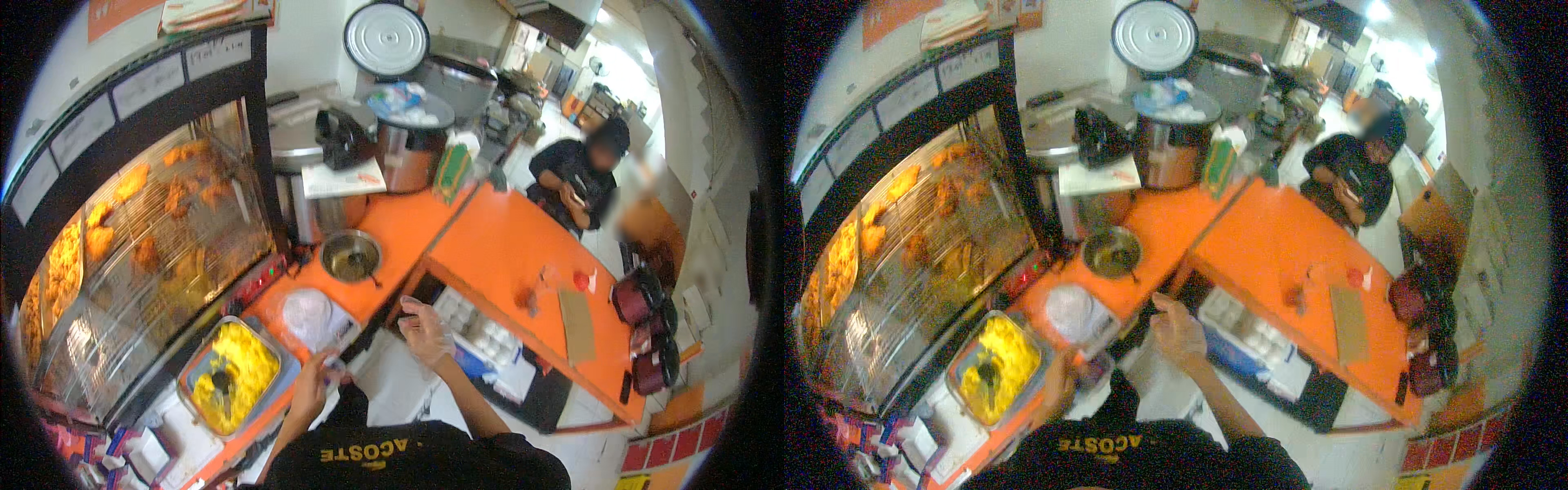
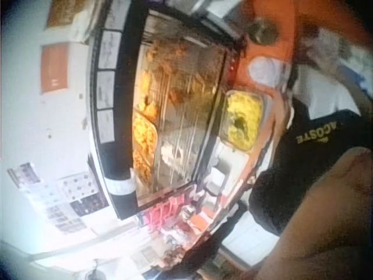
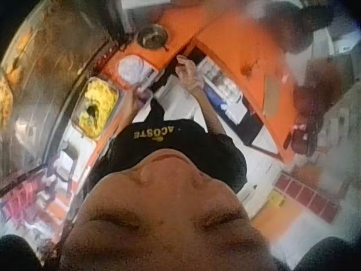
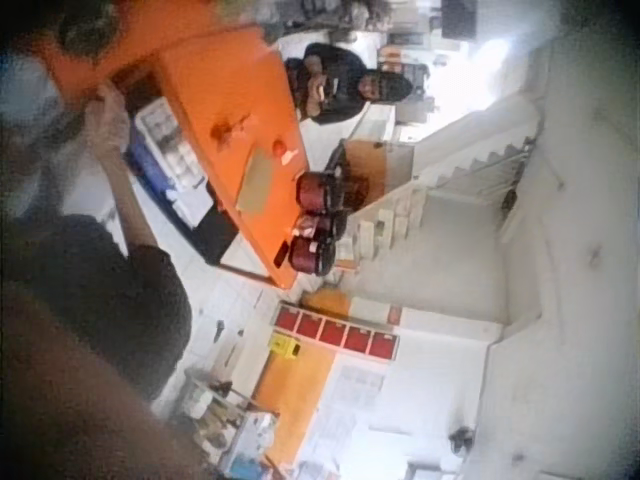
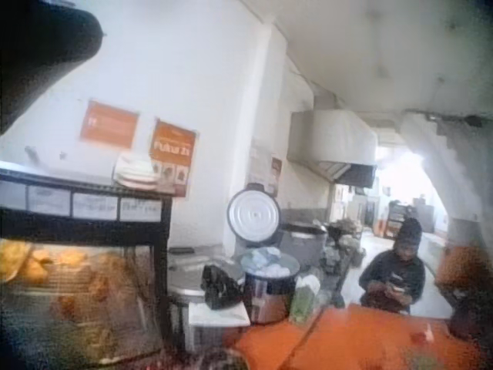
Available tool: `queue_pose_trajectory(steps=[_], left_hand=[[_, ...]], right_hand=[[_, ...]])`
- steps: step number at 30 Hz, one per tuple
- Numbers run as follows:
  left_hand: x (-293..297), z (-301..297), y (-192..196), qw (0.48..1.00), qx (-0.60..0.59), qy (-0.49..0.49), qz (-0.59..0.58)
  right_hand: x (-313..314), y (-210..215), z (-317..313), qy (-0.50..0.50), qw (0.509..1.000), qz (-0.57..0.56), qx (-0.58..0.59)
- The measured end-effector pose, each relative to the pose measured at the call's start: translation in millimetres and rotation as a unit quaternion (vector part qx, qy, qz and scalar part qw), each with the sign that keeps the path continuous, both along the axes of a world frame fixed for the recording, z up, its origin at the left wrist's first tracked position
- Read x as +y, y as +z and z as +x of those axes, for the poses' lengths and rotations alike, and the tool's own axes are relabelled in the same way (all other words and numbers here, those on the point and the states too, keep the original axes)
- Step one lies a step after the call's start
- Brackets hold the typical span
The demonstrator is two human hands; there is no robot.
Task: The person assembles multiple food orders at a counter, placing rice balls, fried chicken, and sauces into paper trays. They handle packaging materials and arrange items for customers in a fast-food setting.
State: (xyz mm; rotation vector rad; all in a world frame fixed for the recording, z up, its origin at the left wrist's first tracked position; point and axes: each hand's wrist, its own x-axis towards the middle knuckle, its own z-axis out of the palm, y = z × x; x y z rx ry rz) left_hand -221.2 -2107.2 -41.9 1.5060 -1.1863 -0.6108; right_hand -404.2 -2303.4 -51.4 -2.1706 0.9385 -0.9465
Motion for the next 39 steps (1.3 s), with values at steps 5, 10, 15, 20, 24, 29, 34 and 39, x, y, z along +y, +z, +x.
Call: queue_pose_trajectory(steps=[5,10,15,20,24,29,34,39], left_hand=[[-49.1,55.5,-11.3,0.999,0.036,0.006,0.012],[-147.4,69.8,58.5,0.993,-0.105,-0.044,0.042],[-261.3,56.4,90.2,0.967,-0.189,-0.042,-0.164],[-312.9,40.9,97.1,0.966,-0.224,-0.035,-0.126],[-350.9,46.0,98.4,0.958,-0.250,-0.136,0.041],[-397.9,41.0,78.6,0.966,-0.103,-0.228,0.072],[-440.7,41.8,57.2,0.979,0.020,-0.190,0.065],[-497.1,32.6,65.8,0.948,0.300,-0.096,0.037]], right_hand=[[-138.5,93.5,33.4,-0.006,0.986,-0.057,0.154],[-267.1,202.5,75.0,0.038,0.963,-0.216,0.159],[-470.7,204.0,127.2,-0.023,0.913,-0.323,0.249],[-615.4,201.8,213.7,0.031,0.825,-0.276,0.492],[-697.1,131.5,255.4,0.070,0.802,-0.215,0.553],[-767.2,72.1,229.3,0.220,0.658,-0.224,0.684],[-701.1,156.4,240.1,0.180,0.605,-0.177,0.755],[-702.1,203.4,191.2,0.243,0.849,-0.126,0.452]])
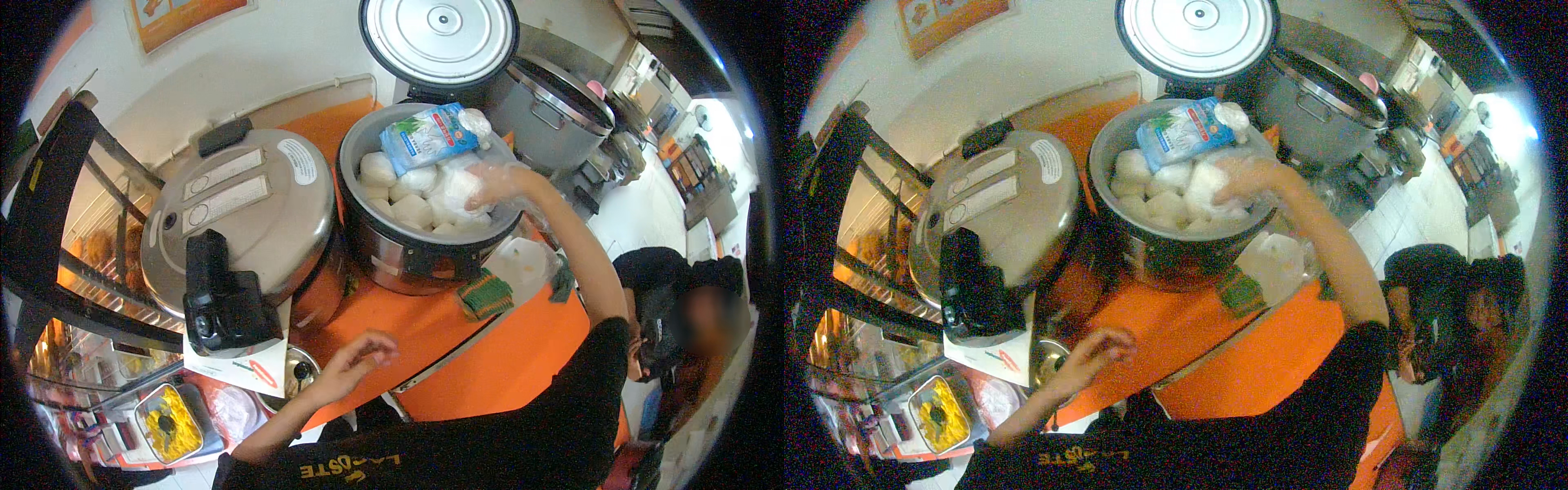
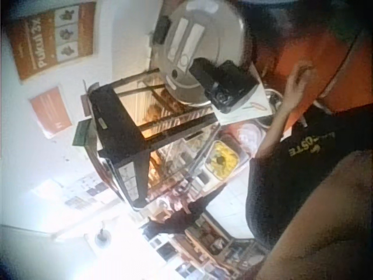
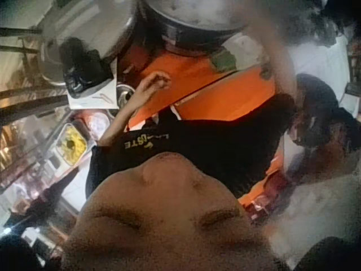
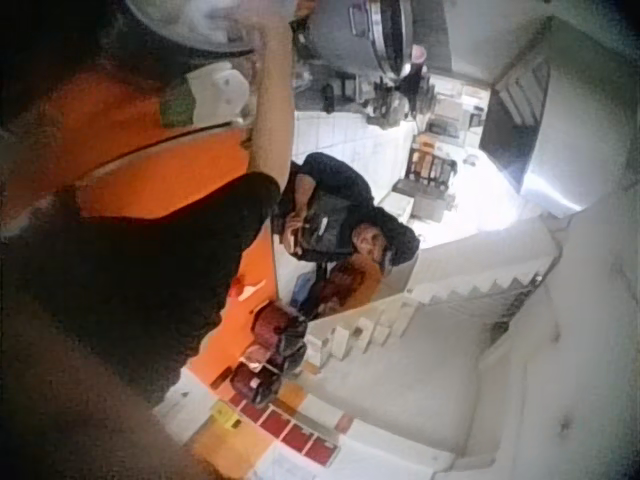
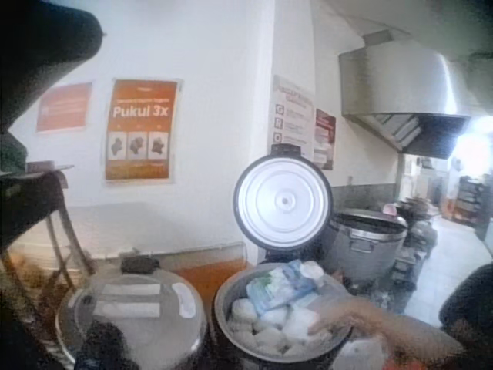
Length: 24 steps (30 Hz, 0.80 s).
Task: The person assembles multiple food orders at a counter, placing rice balls, fried chicken, and sauces into paper trays. They handle packaging materials and arrange items for customers in a fast-food setting.
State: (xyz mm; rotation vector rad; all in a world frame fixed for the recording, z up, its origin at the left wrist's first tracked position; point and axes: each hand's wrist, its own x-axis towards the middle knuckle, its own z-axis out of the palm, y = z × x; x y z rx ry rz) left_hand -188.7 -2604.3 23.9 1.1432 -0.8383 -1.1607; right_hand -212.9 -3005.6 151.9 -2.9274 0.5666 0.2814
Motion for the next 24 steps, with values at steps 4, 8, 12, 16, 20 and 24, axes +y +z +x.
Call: queue_pose_trajectory(steps=[4,8,12,16,20,24], left_hand=[[-35.2,-0.4,29.4,0.956,0.220,0.134,-0.140],[-40.0,-7.3,48.5,0.963,0.205,0.161,-0.068],[-21.7,-30.6,46.7,0.937,0.313,0.155,-0.002],[-15.4,-43.1,23.7,0.885,0.432,0.172,-0.031],[-8.6,-43.7,-0.8,0.871,0.438,0.222,0.026],[-2.9,-37.1,-11.6,0.894,0.388,0.221,0.040]], right_hand=[[30.5,36.5,13.6,0.107,0.877,0.467,0.037],[14.1,16.2,61.1,0.137,0.983,0.071,0.098],[-20.8,-91.3,101.0,0.120,0.985,-0.112,0.052],[4.9,-82.5,102.8,0.084,0.995,-0.060,-0.004],[-56.2,-145.8,126.6,0.032,0.999,-0.039,-0.008],[-31.1,-116.7,135.6,0.082,0.992,-0.013,0.094]])
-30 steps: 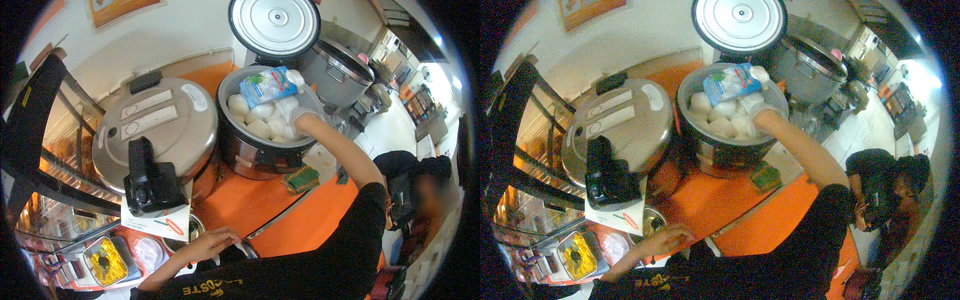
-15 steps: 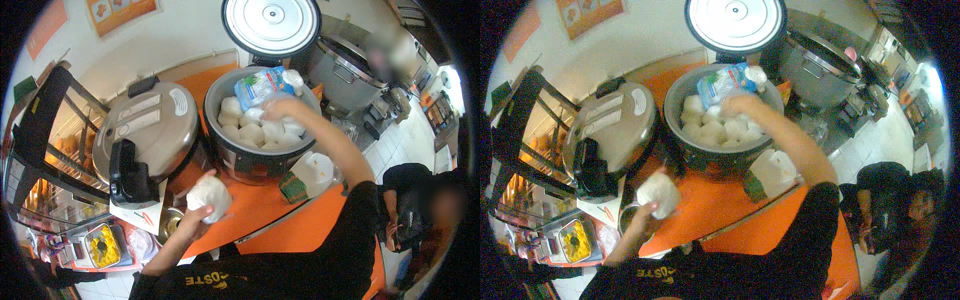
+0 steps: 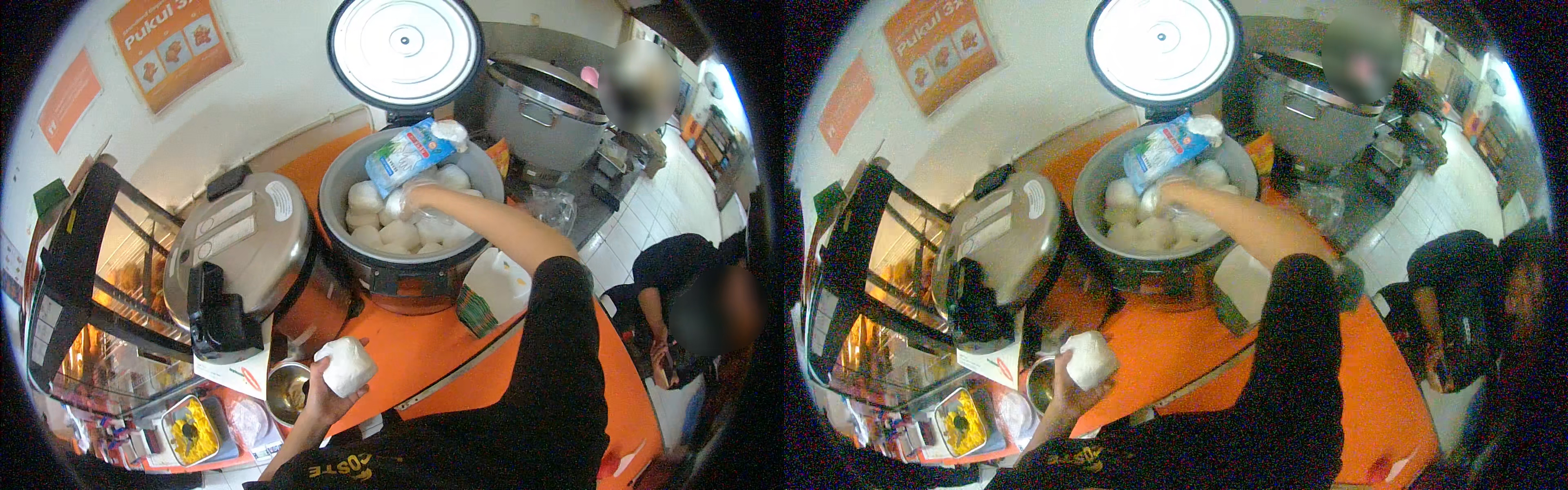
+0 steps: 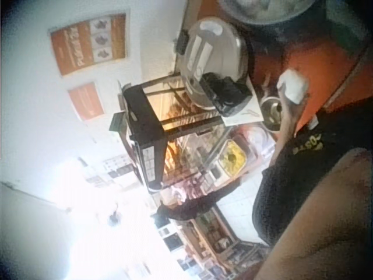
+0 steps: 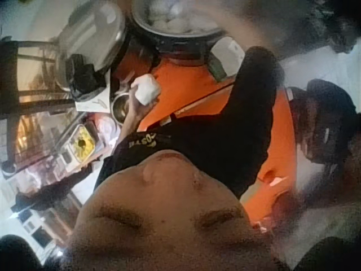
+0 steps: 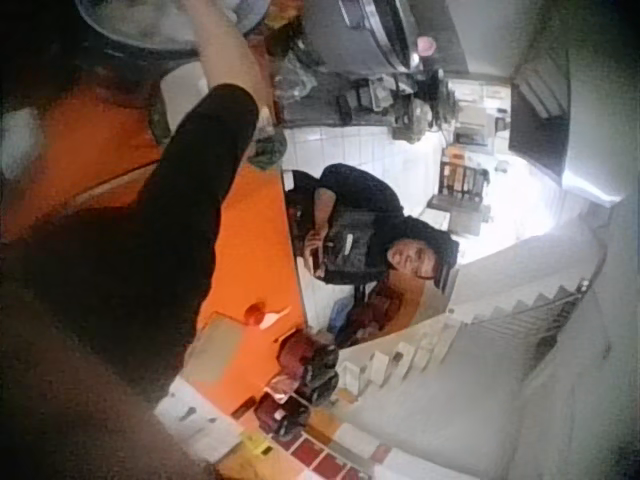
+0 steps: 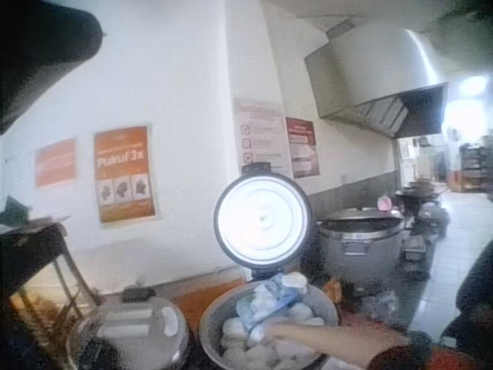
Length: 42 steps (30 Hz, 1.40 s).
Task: The person assembles multiple food orders at a counter, placing rice balls, fried chicken, and sauces into paper trays. They handle packaging materials and arrange items for customers in a fast-food setting.
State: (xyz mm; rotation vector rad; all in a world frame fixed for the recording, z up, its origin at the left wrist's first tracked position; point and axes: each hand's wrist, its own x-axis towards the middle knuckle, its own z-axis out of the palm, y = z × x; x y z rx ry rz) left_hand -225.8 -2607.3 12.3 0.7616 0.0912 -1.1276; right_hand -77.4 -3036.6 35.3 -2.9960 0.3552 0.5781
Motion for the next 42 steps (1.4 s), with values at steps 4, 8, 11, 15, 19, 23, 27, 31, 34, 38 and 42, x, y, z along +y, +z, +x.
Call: queue_pose_trajectory(steps=[4,8,11,15,19,23,27,31,34,38,42], left_hand=[[-10.1,3.5,13.3,0.992,-0.122,-0.023,0.027],[-14.1,8.4,11.7,0.988,-0.156,-0.020,0.008],[-20.1,14.0,11.2,0.969,-0.242,-0.034,-0.027],[-31.5,16.5,15.3,0.965,-0.253,-0.060,-0.042],[-29.6,23.4,17.8,0.977,-0.192,-0.016,-0.095],[-44.0,8.5,28.1,0.975,-0.218,0.006,-0.029],[-11.9,21.3,-23.6,0.969,-0.189,-0.135,-0.088],[-5.3,16.3,-31.2,0.962,-0.151,-0.221,-0.050],[-7.4,12.8,-22.7,0.961,-0.132,-0.238,-0.039],[-19.8,15.2,-24.6,0.960,-0.146,-0.197,-0.137],[-18.9,2.9,14.5,0.973,-0.178,-0.142,-0.025]], right_hand=[[3.9,21.1,-24.1,-0.005,0.998,0.046,0.033],[0.5,45.0,-44.7,-0.001,0.995,0.079,-0.058],[12.0,77.0,-49.4,0.032,0.983,0.097,-0.150],[65.4,115.0,-68.3,0.162,0.958,0.156,-0.179],[148.9,125.6,-95.9,0.393,0.869,0.243,-0.176],[170.8,131.5,-110.2,0.365,0.909,0.117,-0.161],[95.6,128.1,-74.0,0.086,0.981,0.053,-0.168],[6.1,101.5,-87.2,-0.120,0.984,-0.057,-0.120],[-7.8,69.9,-66.9,-0.134,0.983,-0.061,-0.106],[-2.5,49.6,-41.5,-0.125,0.985,-0.078,-0.094],[-15.3,39.9,-48.1,-0.122,0.986,-0.090,-0.063]])
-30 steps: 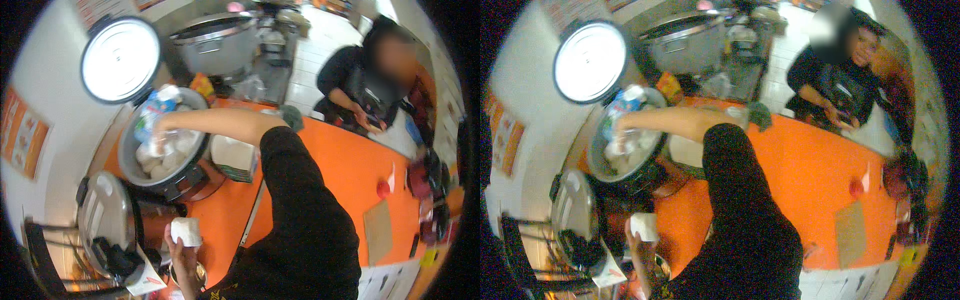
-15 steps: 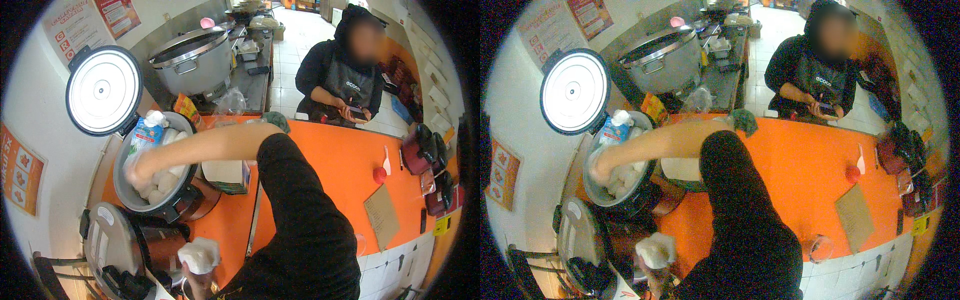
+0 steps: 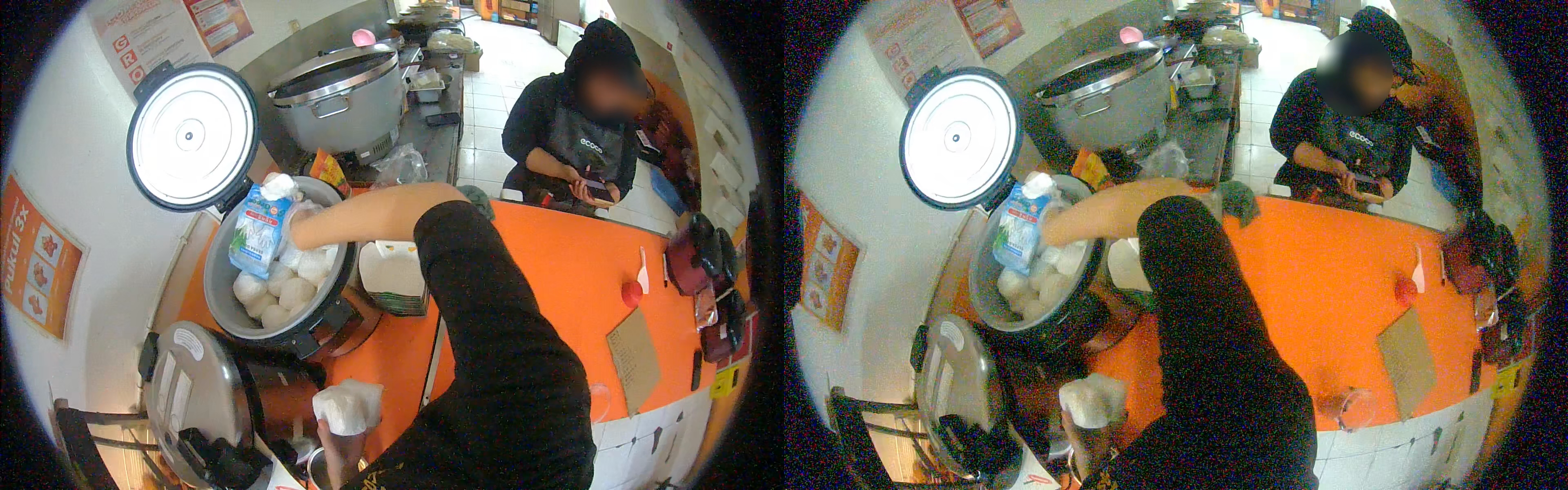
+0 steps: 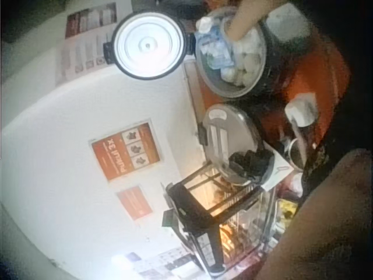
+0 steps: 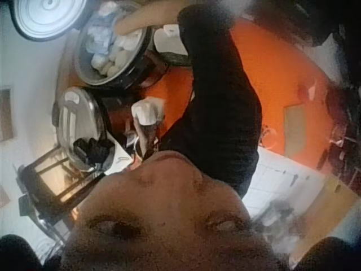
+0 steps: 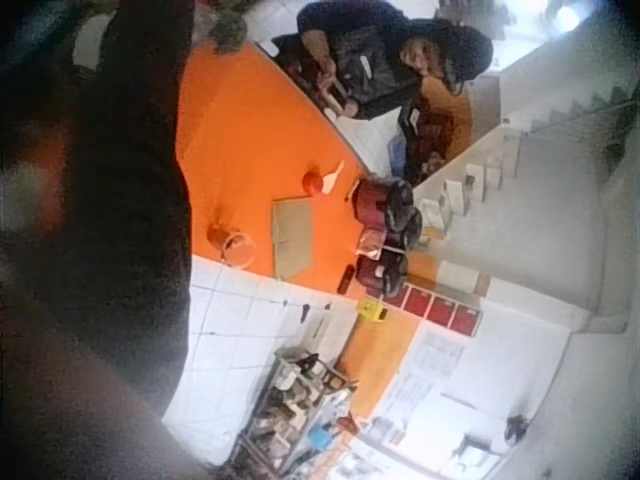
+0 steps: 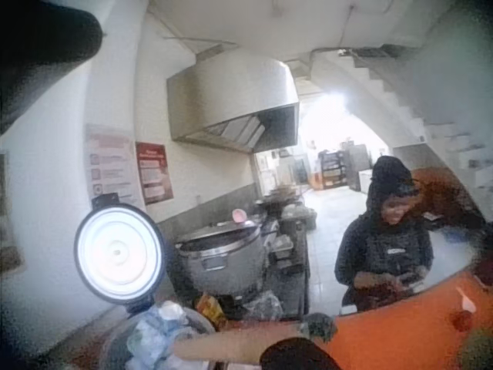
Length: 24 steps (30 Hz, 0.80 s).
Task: The person assembles multiple food orders at a counter, placing rice balls, fried chicken, and sauces into paper trays. They handle packaging materials and arrange items for customers in a fast-food setting.
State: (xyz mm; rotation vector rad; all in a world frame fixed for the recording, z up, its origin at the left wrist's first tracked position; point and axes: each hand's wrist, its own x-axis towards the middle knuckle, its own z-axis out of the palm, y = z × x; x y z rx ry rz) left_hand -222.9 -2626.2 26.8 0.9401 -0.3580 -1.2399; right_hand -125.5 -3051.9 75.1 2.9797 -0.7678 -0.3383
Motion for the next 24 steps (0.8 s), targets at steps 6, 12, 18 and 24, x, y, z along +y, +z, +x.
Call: queue_pose_trajectory(steps=[6,12,18,24], left_hand=[[13.6,27.1,-47.0,0.998,-0.011,0.005,0.056],[-1.6,39.3,-89.0,0.996,0.079,-0.032,-0.036],[-16.5,29.8,-47.0,0.996,0.084,-0.013,-0.018],[-8.0,36.5,-41.4,0.997,0.038,-0.069,-0.012]], right_hand=[[-0.1,51.0,-43.9,0.080,0.995,-0.012,0.056],[115.8,135.9,-95.3,0.232,0.913,0.268,-0.203],[232.7,73.7,-126.9,0.338,0.854,0.392,-0.057],[267.0,94.4,-158.5,0.389,0.863,0.316,-0.071]])
